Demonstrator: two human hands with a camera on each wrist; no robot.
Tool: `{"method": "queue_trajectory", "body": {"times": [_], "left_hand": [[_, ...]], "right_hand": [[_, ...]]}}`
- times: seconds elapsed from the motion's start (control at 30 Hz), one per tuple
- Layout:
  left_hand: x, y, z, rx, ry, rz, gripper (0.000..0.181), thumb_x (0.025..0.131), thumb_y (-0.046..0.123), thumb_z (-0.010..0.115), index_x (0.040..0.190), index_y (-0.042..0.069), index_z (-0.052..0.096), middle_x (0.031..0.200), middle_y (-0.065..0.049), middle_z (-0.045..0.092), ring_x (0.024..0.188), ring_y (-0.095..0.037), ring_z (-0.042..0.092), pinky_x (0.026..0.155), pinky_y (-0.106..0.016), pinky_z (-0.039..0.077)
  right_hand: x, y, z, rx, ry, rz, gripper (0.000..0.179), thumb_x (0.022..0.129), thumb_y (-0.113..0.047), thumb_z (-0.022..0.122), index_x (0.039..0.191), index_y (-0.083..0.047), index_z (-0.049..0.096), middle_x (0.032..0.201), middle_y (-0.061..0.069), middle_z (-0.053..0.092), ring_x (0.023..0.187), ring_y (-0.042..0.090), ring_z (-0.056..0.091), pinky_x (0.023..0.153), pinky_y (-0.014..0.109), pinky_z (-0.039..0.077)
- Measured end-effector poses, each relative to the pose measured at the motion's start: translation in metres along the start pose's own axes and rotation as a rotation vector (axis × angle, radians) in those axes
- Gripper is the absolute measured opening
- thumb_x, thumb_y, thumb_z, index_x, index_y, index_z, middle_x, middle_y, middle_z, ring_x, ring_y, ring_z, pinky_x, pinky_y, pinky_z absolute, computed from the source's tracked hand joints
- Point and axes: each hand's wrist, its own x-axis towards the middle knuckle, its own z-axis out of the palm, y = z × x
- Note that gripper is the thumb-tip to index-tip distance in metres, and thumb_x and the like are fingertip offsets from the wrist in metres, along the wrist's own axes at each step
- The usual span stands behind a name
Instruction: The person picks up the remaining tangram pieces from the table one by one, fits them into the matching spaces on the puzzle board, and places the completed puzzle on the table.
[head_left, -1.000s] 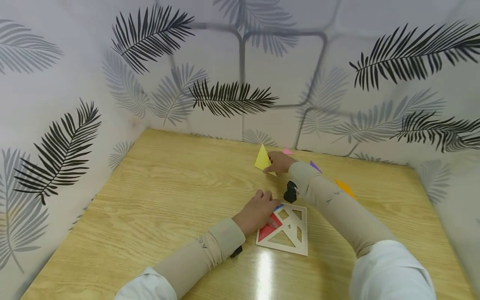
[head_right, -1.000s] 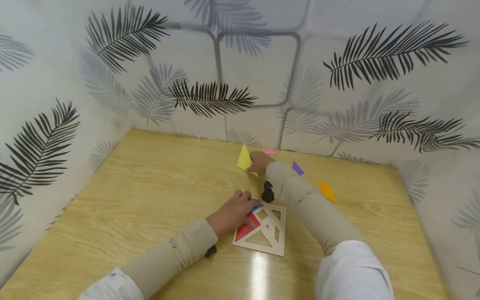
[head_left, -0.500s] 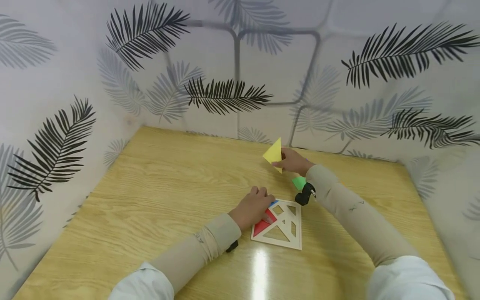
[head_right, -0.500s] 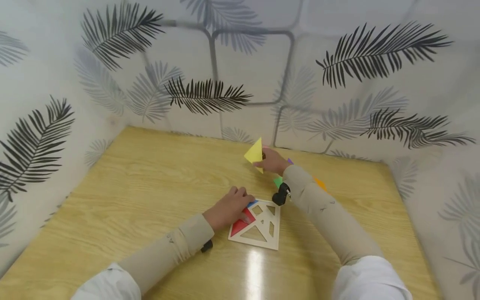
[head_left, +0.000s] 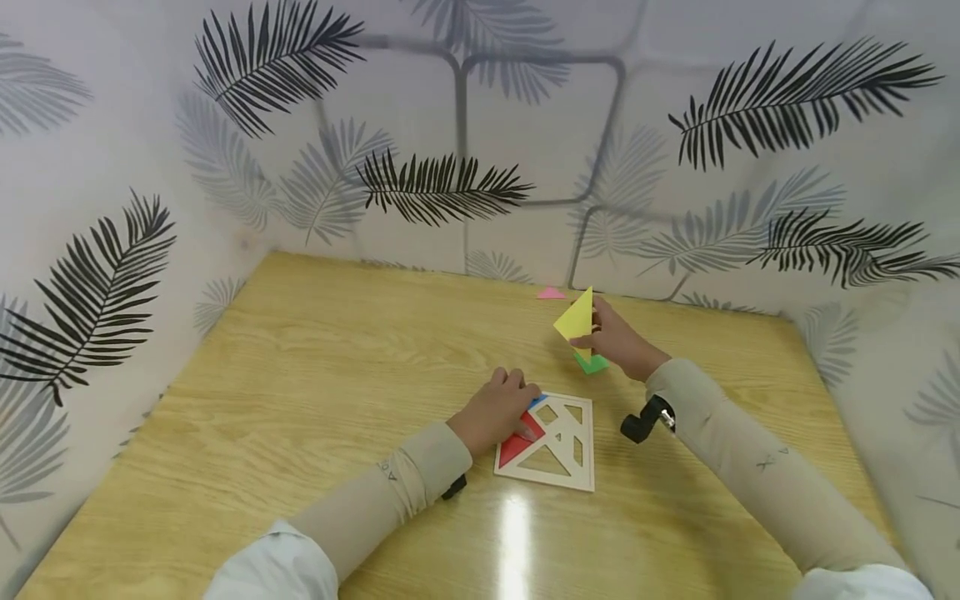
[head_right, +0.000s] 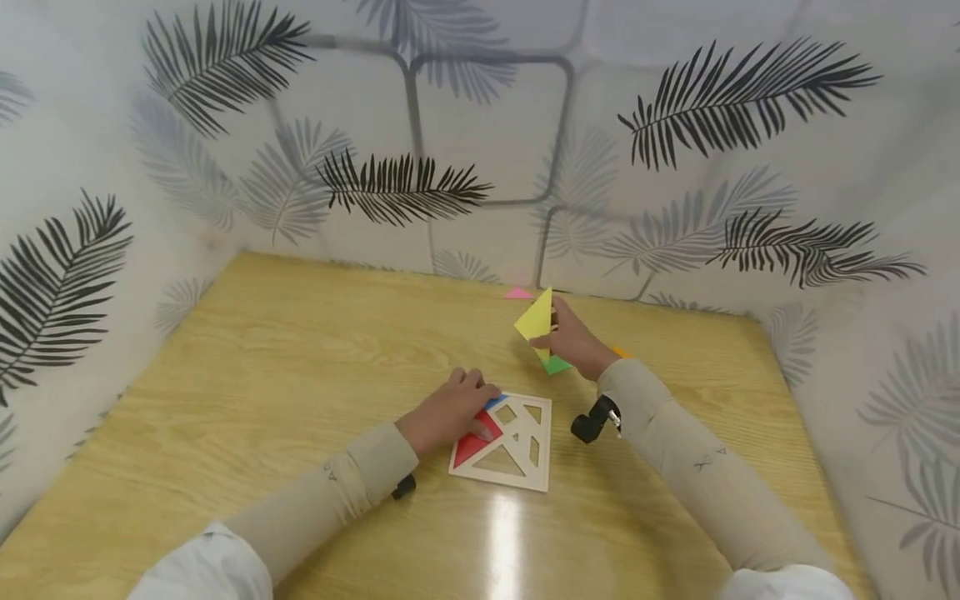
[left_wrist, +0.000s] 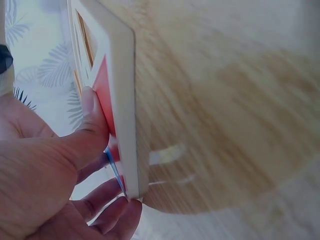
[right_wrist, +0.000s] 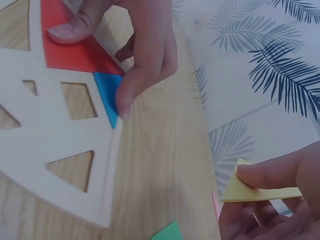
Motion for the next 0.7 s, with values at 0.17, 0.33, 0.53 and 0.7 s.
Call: {"method": "queue_trajectory", "body": {"times": [0.17, 0.33, 0.53, 0.7], "left_hand": [[0.0, -0.001, -0.001, 0.014, -0.001, -0.006, 0.066, 0.079, 0.047, 0.062, 0.133, 0.014, 0.047, 0.111, -0.006, 0.045, 0.098, -0.02, 0.037, 0.082, -0.026, 0.04], [0.001, 0.0, 0.002, 0.042, -0.003, -0.01, 0.067, 0.079, 0.047, 0.062, 0.134, 0.013, 0.044, 0.112, -0.006, 0.044, 0.098, -0.02, 0.037, 0.081, -0.025, 0.04], [0.001, 0.001, 0.003, 0.046, 0.008, -0.006, 0.067, 0.079, 0.046, 0.062, 0.135, 0.013, 0.045, 0.114, -0.007, 0.044, 0.1, -0.021, 0.038, 0.082, -0.026, 0.041], [0.002, 0.001, 0.002, 0.037, 0.011, -0.005, 0.068, 0.078, 0.047, 0.062, 0.135, 0.012, 0.045, 0.116, -0.009, 0.044, 0.102, -0.022, 0.039, 0.083, -0.028, 0.042]], "right_hand": [[-0.01, 0.006, -0.002, 0.082, 0.054, -0.02, 0.048, 0.093, -0.006, 0.052, 0.132, -0.006, 0.024, 0.119, 0.02, 0.043, 0.097, 0.028, 0.048, 0.073, 0.037, 0.044], [-0.02, 0.01, -0.003, 0.168, 0.091, -0.026, 0.037, 0.096, -0.012, 0.05, 0.124, 0.0, 0.029, 0.119, 0.016, 0.041, 0.091, 0.022, 0.052, 0.076, 0.039, 0.046], [-0.034, 0.016, -0.003, 0.222, 0.097, -0.016, 0.036, 0.093, -0.009, 0.055, 0.119, 0.005, 0.034, 0.119, 0.016, 0.041, 0.091, 0.018, 0.056, 0.077, 0.034, 0.049], [-0.047, 0.021, -0.004, 0.233, 0.107, -0.012, 0.037, 0.09, -0.007, 0.058, 0.117, 0.005, 0.036, 0.115, 0.018, 0.043, 0.093, 0.019, 0.055, 0.076, 0.031, 0.05]]}}
